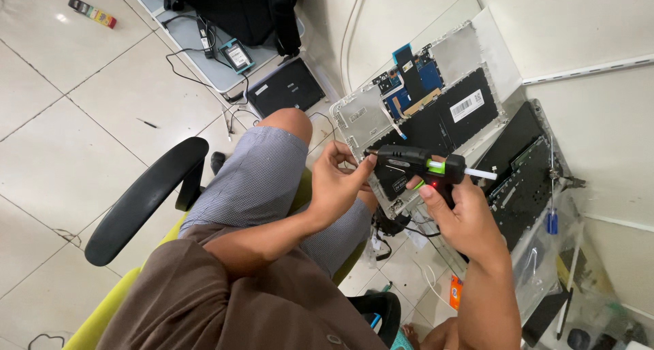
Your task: The person places a laptop battery into the chassis and secures it using a hot glue gun. They then flip the laptop over to show the keyboard and continue applying hot glue along the edges of the laptop's bottom casing.
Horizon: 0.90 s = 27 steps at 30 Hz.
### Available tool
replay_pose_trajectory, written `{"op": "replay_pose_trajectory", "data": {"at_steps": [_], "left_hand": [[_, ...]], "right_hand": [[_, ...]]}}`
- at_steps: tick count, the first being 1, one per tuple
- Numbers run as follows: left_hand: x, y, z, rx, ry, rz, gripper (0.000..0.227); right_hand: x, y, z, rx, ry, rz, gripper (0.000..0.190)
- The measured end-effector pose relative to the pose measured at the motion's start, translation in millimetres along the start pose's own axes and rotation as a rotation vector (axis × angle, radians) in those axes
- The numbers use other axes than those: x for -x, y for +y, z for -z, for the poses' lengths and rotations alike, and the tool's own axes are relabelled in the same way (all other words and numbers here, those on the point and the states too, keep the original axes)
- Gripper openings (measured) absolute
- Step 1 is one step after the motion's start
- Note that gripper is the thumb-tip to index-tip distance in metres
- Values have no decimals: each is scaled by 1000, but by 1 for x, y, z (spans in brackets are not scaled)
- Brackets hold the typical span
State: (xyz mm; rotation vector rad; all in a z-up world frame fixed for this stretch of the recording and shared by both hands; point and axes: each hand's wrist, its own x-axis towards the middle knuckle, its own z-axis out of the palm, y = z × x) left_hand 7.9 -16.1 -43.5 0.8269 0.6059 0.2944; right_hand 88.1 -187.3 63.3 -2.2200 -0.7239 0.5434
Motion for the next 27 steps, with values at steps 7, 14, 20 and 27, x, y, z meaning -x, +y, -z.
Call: {"op": "replay_pose_trajectory", "data": {"at_steps": [7,14,20,27], "left_hand": [[6,14,1,-56,-55,-2,33],[14,25,-7,-60,-176,23,40],[30,83,-33,23,-313,56,64],[34,112,-46,106,-306,18,66]], "right_hand": [[27,1,-14,-12,305,61,34],[62,25,-43,-320,579,282,30],[64,29,-65,-405,810,367,31],[55,30,-66,-495,1020,194,27]]}}
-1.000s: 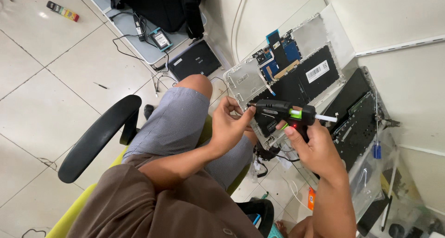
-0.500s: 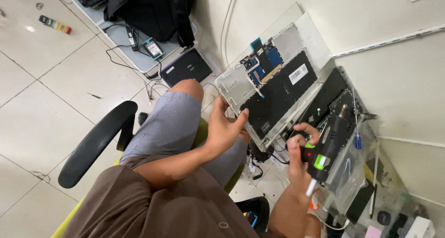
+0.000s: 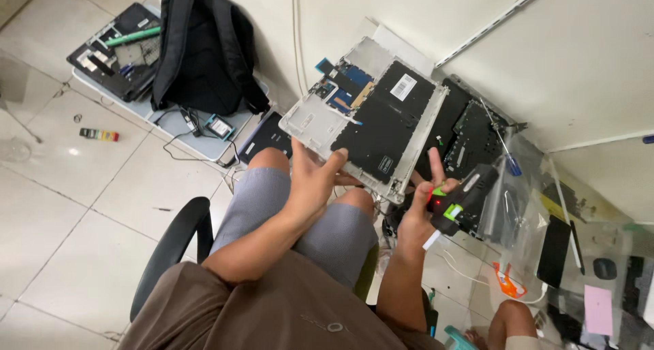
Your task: The person places a laptop battery into the chassis and secures it using a hot glue gun. They then flip the laptop over to show the keyboard and continue applying hot glue along the edges of the laptop's bottom casing.
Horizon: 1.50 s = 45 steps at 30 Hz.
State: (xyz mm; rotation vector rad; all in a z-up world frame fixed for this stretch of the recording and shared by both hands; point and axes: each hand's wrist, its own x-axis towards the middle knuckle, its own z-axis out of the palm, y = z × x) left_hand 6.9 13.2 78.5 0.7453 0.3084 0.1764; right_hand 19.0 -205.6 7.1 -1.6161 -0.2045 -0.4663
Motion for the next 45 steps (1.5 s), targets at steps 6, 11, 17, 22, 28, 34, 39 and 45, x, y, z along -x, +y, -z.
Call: {"op": "replay_pose_trajectory", "data": {"at_steps": [6,11,17,22,28,34,39,45], "left_hand": [[1,-30,46,104,-73,46,62],[-4,-24,78,245,-60,26,53],[-9,5,104,290,-115,-22,45],[-14,-6,122,341,-144,-8,31],[-9,14,73,382,-203,193,24],[-29,-53,127,1008,-354,714,19],[-7,-22,78,1278,-567,833,48],[14,-12,52,1278,-474,1025,45]], "right_hand": [[-11,-67,-74,58,410,-43,16],[-24,-7,-17,258,171,-443,39],[-38,-38,-43,810,-292,-415,48],[-43,-26,-68,1026,-420,-306,44],[-39,20,-64,1202,-417,-177,45],[-46,-27,-65,1159,-330,-120,66],[-58,-68,-56,-143,-243,-440,66],[-56,60,-41,-1213,-356,-411,42]]}}
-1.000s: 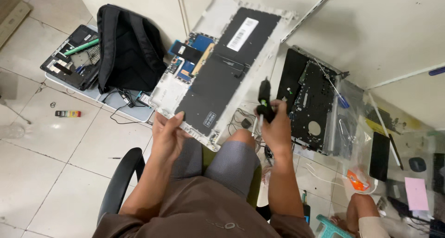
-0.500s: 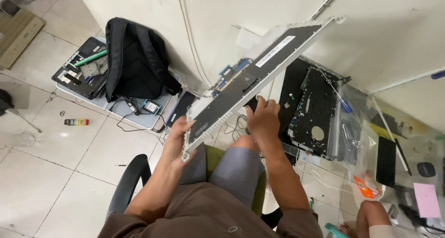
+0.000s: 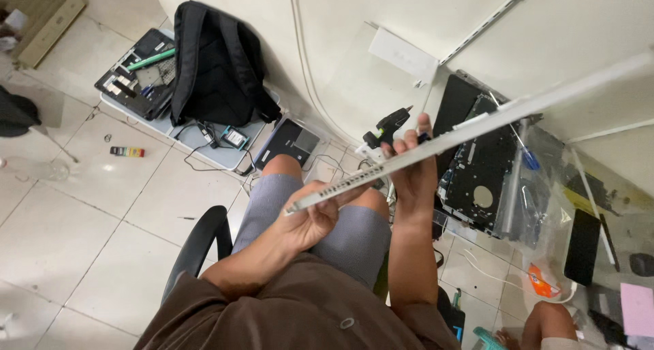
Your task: The person places a laptop battery into the chassis and secures it using a hot glue gun. They then flip the laptop over to show the keyboard and continue applying hot glue along the edges of the laptop's bottom casing.
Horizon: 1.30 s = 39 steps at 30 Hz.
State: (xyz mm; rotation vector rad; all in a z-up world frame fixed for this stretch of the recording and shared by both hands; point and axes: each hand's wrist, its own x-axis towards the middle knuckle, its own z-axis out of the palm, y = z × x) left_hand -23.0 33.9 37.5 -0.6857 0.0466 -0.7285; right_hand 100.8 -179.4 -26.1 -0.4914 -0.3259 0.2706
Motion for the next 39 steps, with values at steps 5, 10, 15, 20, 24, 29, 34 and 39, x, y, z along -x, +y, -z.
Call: {"op": "replay_pose_trajectory", "data": {"at_steps": [5,10,15,20,24,29,34,39], "left_hand": [[10,9,41,50,104,43,33],[2,-23,-37,-371,313,46,20],[0,4,15,-1331,279,-251,128],[-7,-3,-6,-1560,98,-481,44],[-2,47,81,-1318,-21,-616,24],[-15,38,57,-1441,-90,-737,39],[-9,18,32,-1663,65,-831,27],[3,26,15,-1618,134,-798,25]], "right_hand": [[20,-15,64,-57,-160,-5,27],[34,-23,70,-81,-137,41,18],[29,-11,-29,154,474,218,31],[34,-8,-2,504,473,314,34],[23,0,-104,459,613,348,16],[32,5,-110,389,742,351,13],[36,5,-119,375,829,336,14],[52,1,-110,353,991,372,22]]}}
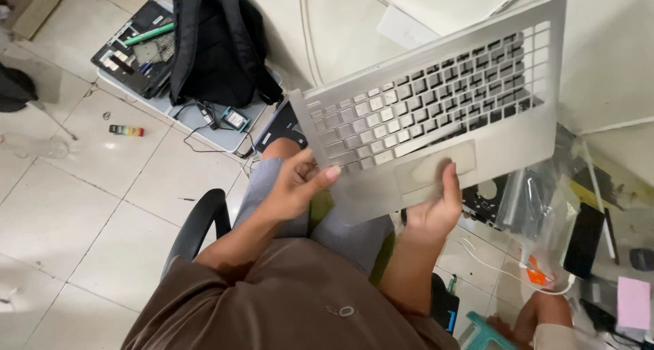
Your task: The person places a laptop battery into the chassis and secures it using a hot glue gun. They then flip the laptop over to show the keyboard and continue applying hot glue along the edges of the laptop's bottom casing.
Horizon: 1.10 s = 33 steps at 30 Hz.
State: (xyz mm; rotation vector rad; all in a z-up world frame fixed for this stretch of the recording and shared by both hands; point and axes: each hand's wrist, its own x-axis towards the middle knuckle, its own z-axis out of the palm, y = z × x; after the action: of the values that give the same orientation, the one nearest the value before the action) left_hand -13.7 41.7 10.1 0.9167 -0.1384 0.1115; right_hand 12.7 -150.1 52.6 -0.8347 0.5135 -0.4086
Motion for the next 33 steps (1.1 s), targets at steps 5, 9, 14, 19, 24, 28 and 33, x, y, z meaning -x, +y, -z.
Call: {"op": "replay_pose_trajectory", "data": {"at_steps": [5,9,14,19,24,28,33], "left_hand": [[-11,26,19,113,-80,64,30],[-6,15,54,228,-24,233,35],[-9,25,54,244,131,275,29],[-6,37,58,121,274,300,28],[-3,34,67,78,295,326,31],[-4,31,69,86,347,334,32],[-9,45,47,107,410,347,32]], "right_hand": [[44,-26,-49,-184,-279,210,41],[-11,-21,-11,-860,-1347,-31,87],[-41,-24,54,-939,-1292,-240,74],[-38,-36,68,-1033,-1235,-546,61],[-25,-50,70,200,-411,-12,23],[-16,-52,48,264,-417,-26,21],[-17,-50,52,378,-280,-36,15]]}}
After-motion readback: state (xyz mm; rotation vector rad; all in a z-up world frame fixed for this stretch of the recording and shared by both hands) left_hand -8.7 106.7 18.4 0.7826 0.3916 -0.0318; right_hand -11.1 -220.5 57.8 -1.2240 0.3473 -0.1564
